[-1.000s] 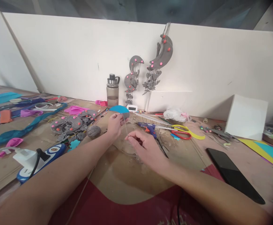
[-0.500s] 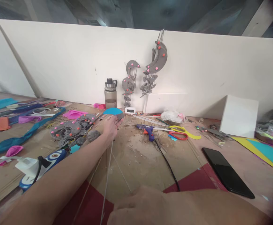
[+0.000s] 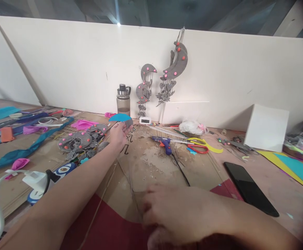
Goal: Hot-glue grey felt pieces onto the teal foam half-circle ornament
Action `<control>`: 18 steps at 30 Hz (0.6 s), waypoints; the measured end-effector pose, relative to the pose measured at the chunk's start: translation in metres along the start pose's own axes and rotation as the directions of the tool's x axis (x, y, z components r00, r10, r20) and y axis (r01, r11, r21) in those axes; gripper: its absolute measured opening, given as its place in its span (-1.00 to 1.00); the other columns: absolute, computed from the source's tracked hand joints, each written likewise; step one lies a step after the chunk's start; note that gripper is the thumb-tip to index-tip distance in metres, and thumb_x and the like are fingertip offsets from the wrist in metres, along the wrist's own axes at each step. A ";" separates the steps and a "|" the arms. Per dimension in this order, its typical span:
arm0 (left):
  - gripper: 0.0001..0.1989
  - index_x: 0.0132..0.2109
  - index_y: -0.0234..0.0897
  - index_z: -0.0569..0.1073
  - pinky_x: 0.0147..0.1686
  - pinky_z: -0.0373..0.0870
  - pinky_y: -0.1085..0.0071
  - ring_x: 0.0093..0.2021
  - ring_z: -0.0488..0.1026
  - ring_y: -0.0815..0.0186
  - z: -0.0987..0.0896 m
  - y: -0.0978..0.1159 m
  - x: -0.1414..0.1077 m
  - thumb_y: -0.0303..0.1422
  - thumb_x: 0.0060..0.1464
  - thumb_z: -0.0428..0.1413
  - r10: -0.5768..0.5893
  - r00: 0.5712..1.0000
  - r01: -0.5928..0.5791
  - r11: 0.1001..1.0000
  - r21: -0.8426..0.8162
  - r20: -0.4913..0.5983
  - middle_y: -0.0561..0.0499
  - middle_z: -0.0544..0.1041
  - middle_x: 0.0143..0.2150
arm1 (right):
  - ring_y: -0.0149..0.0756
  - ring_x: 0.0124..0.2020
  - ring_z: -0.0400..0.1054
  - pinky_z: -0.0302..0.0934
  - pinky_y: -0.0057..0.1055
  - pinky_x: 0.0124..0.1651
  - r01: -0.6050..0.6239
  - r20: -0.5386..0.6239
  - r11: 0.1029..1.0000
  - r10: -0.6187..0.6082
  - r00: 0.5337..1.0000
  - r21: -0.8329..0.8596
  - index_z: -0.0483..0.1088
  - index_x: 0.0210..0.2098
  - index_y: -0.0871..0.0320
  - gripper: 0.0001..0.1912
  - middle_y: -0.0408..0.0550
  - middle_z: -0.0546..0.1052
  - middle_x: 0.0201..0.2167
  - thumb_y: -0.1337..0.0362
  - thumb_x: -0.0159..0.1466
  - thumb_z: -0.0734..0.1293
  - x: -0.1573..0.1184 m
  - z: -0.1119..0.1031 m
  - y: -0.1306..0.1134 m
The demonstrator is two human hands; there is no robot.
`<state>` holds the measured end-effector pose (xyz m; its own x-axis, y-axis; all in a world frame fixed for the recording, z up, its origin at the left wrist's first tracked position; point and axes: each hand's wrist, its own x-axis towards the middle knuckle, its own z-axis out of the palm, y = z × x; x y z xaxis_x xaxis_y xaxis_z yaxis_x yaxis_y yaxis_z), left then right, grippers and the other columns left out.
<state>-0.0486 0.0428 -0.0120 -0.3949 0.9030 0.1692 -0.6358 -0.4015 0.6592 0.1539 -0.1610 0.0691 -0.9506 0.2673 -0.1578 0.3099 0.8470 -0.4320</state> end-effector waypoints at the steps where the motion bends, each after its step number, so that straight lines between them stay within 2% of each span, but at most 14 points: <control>1: -0.81 -0.50 -0.29 0.29 -0.17 0.50 0.20 -0.49 0.39 0.42 0.001 0.001 0.000 -0.48 -0.20 0.20 0.002 1.000 -0.002 1.000 0.008 0.010 0.13 0.35 -0.58 | -0.33 -0.30 0.38 0.20 -0.44 -0.26 -0.064 -0.025 0.998 0.064 0.998 -0.018 0.49 -0.42 0.16 -0.70 -0.06 0.53 -0.42 0.07 0.24 0.29 0.002 0.001 0.008; 5: -0.80 -0.49 -0.30 0.29 -0.13 0.49 0.22 -0.50 0.40 0.44 0.000 -0.001 -0.004 -0.45 -0.18 0.22 -0.009 0.998 0.006 0.999 0.043 0.068 0.13 0.36 -0.57 | -0.38 -0.38 0.35 0.11 -0.45 -0.32 -0.222 -0.218 0.974 0.228 0.949 0.052 0.47 -0.36 0.18 -0.67 -0.07 0.53 -0.40 0.11 0.31 0.19 0.011 -0.008 0.036; 8: -0.78 -0.47 -0.29 0.28 -0.15 0.49 0.24 -0.45 0.42 0.43 -0.004 -0.010 -0.010 -0.43 -0.19 0.23 -0.044 0.996 0.038 0.996 0.079 0.073 0.11 0.38 -0.53 | -0.42 -0.42 0.31 0.08 -0.47 -0.34 -0.300 -0.390 0.945 0.327 0.861 0.130 0.42 -0.39 0.18 -0.68 -0.13 0.50 -0.44 0.20 0.34 0.13 0.018 -0.017 0.062; 9: -0.76 -0.48 -0.29 0.27 -0.16 0.49 0.24 -0.42 0.43 0.42 -0.004 -0.014 -0.013 -0.43 -0.21 0.24 -0.066 0.995 0.059 0.994 0.089 0.077 0.11 0.39 -0.51 | -0.42 -0.42 0.31 0.08 -0.47 -0.33 -0.342 -0.471 0.927 0.373 0.799 0.155 0.41 -0.38 0.17 -0.70 -0.14 0.49 -0.45 0.23 0.34 0.12 0.019 -0.019 0.074; 12: -0.69 -0.50 -0.29 0.24 -0.18 0.49 0.24 -0.40 0.44 0.39 -0.005 -0.024 -0.022 -0.37 -0.24 0.27 -0.146 0.985 0.131 0.980 0.151 0.093 0.09 0.38 -0.51 | -0.35 -0.36 0.33 0.12 -0.43 -0.27 -0.549 -0.691 0.820 0.492 0.529 0.163 0.37 -0.25 0.18 -0.78 -0.08 0.49 -0.37 0.23 0.33 0.14 0.019 -0.017 0.116; 14: -0.69 -0.49 -0.30 0.25 -0.18 0.49 0.23 -0.38 0.44 0.38 -0.004 -0.028 -0.027 -0.35 -0.25 0.29 -0.154 0.982 0.134 0.975 0.175 0.110 0.10 0.37 -0.51 | -0.21 -0.20 0.34 0.15 -0.35 -0.14 -0.720 -0.762 0.684 0.526 0.377 0.117 0.33 -0.18 0.25 -0.74 0.09 0.48 -0.23 0.18 0.30 0.19 0.017 -0.011 0.144; 15: -0.69 -0.48 -0.30 0.26 -0.18 0.49 0.22 -0.38 0.44 0.38 -0.004 -0.029 -0.029 -0.34 -0.25 0.29 -0.153 0.981 0.129 0.974 0.187 0.118 0.10 0.37 -0.50 | -0.11 -0.09 0.32 0.14 -0.28 -0.06 -0.796 -0.774 0.600 0.542 0.328 0.083 0.32 -0.14 0.31 -0.67 0.21 0.46 -0.15 0.13 0.29 0.22 0.016 -0.007 0.156; 16: -0.69 -0.48 -0.30 0.27 -0.18 0.50 0.22 -0.38 0.43 0.38 -0.003 -0.029 -0.030 -0.34 -0.25 0.29 -0.148 0.981 0.121 0.973 0.198 0.127 0.10 0.37 -0.50 | -0.03 -0.04 0.31 0.13 -0.23 -0.01 -0.849 -0.755 0.525 0.580 0.305 0.061 0.32 -0.13 0.36 -0.60 0.29 0.44 -0.12 0.09 0.28 0.22 0.015 -0.004 0.165; 18: -0.69 -0.48 -0.30 0.28 -0.17 0.50 0.21 -0.40 0.42 0.41 -0.002 -0.029 -0.032 -0.33 -0.25 0.29 -0.143 0.980 0.110 0.969 0.221 0.140 0.12 0.34 -0.51 | 0.03 -0.01 0.31 0.15 -0.21 -0.01 -0.891 -0.657 0.450 0.689 0.306 0.057 0.32 -0.09 0.40 -0.49 0.36 0.43 -0.09 0.01 0.27 0.21 0.013 0.002 0.178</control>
<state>-0.0186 0.0253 -0.0378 -0.2028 0.9636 0.1740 -0.5128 -0.2559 0.8195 0.1967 -0.0076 -0.0122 -0.0890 0.9674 0.2371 0.9877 0.1164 -0.1041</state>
